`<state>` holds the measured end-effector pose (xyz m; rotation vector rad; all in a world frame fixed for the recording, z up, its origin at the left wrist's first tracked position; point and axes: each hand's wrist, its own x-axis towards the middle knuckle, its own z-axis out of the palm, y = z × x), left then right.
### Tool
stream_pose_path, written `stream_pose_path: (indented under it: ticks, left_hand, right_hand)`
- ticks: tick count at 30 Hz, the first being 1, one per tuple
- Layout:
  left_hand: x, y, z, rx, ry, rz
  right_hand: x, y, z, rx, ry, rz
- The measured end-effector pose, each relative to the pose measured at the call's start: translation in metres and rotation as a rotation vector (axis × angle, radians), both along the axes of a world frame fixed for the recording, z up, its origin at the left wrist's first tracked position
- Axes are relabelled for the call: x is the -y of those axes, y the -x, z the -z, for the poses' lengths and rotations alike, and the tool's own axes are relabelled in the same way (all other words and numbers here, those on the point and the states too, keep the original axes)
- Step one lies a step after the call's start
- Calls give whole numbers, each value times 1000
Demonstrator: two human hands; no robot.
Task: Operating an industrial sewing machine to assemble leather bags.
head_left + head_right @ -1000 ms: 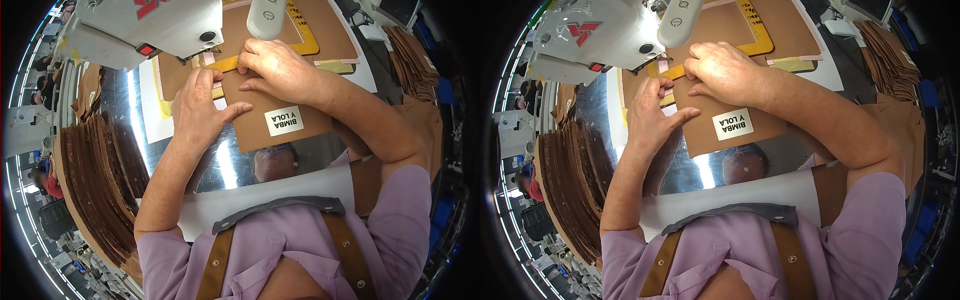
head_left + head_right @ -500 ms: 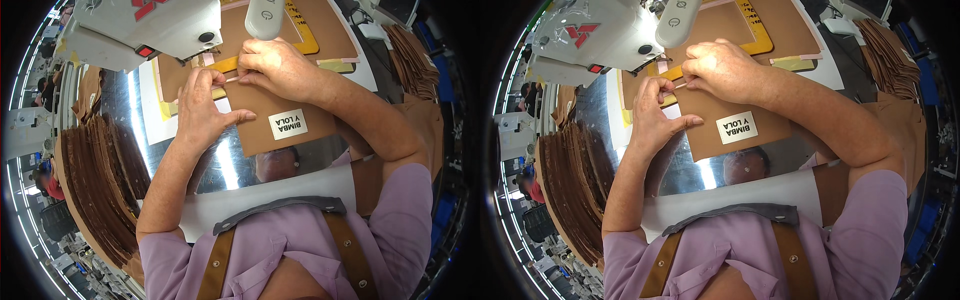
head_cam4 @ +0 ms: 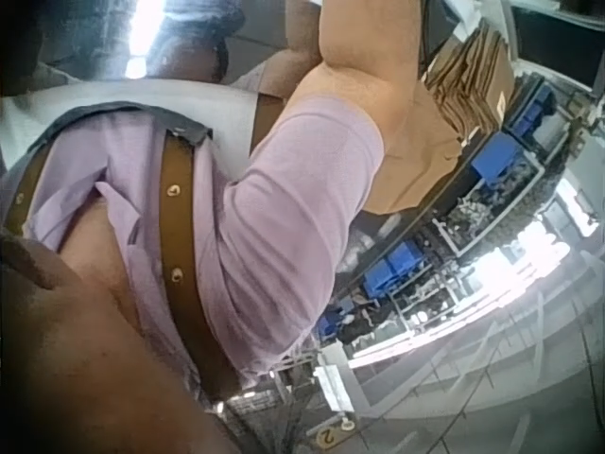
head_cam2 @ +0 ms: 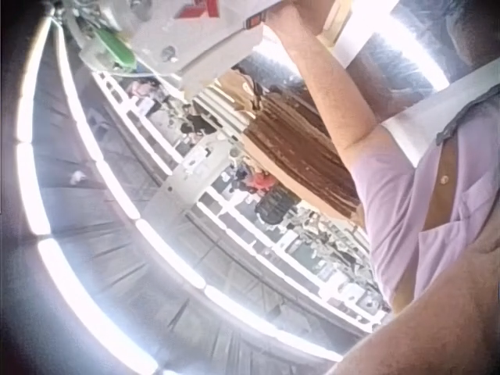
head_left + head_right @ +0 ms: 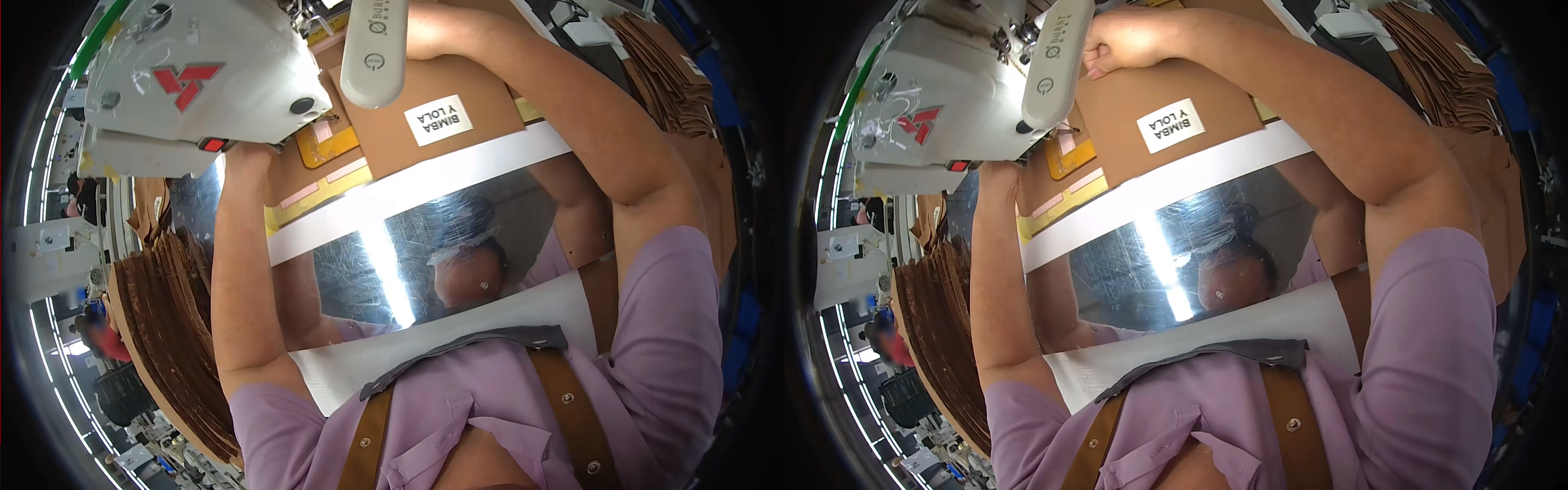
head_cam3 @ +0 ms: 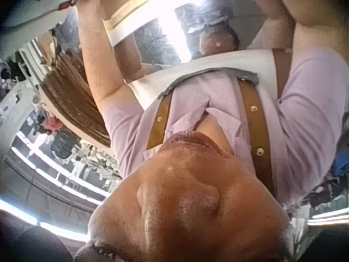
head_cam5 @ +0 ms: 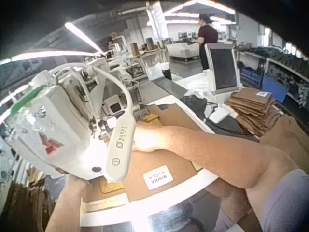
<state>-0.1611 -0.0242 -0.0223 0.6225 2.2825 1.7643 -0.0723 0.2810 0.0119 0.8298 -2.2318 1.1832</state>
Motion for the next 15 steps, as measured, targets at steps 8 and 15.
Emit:
stream_pose_path:
  ticks: [8,15]
  left_hand:
    - [-63,35,12,-79,38,66]
    - [-55,32,9,-156,57,98]
  right_hand:
    - [-10,32,13,451,-340,274]
    - [-60,-11,0,471,-342,396]
